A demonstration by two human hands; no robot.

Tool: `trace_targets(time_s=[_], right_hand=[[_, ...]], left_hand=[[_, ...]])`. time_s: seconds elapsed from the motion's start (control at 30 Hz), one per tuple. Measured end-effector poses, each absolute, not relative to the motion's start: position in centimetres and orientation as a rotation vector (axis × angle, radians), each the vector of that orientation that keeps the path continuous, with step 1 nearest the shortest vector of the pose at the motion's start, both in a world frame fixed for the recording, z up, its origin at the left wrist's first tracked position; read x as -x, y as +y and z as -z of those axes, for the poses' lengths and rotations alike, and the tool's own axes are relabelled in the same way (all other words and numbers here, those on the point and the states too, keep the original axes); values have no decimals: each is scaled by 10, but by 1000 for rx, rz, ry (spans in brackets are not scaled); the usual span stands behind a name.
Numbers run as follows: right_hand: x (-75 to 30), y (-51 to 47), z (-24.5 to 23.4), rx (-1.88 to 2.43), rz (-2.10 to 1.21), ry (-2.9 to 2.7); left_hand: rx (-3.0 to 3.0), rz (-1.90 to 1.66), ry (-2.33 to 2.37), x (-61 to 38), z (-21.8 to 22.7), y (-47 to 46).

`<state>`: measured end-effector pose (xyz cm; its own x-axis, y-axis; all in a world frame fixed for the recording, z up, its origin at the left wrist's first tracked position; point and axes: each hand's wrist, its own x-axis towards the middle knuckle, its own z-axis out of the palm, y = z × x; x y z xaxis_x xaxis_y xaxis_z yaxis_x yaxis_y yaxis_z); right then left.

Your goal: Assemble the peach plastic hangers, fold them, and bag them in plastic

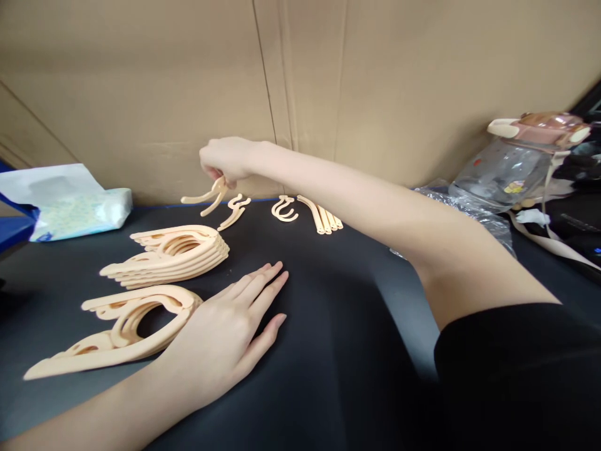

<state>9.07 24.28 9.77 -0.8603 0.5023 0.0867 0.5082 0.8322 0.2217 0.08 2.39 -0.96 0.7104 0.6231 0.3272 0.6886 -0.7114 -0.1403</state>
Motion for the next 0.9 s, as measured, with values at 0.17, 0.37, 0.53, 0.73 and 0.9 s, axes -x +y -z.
trace_targets(time_s=[0.17, 0.37, 0.53, 0.73, 0.9], right_hand=[[-132, 242, -106, 883, 111, -2817], [-196, 201, -86, 1026, -792, -2523], [-227, 156, -59, 1147, -1336, -2387], [-232, 106, -45, 1178, -1577, -2256], [-233, 77, -43, 1177, -1388, -2404]], left_hand=[[2682, 363, -1032, 0, 9, 25], [2722, 431, -1050, 0, 9, 24], [2650, 529, -1096, -3, 8, 23], [2611, 551, -1109, -3, 9, 22], [2689, 482, -1055, 0, 11, 27]])
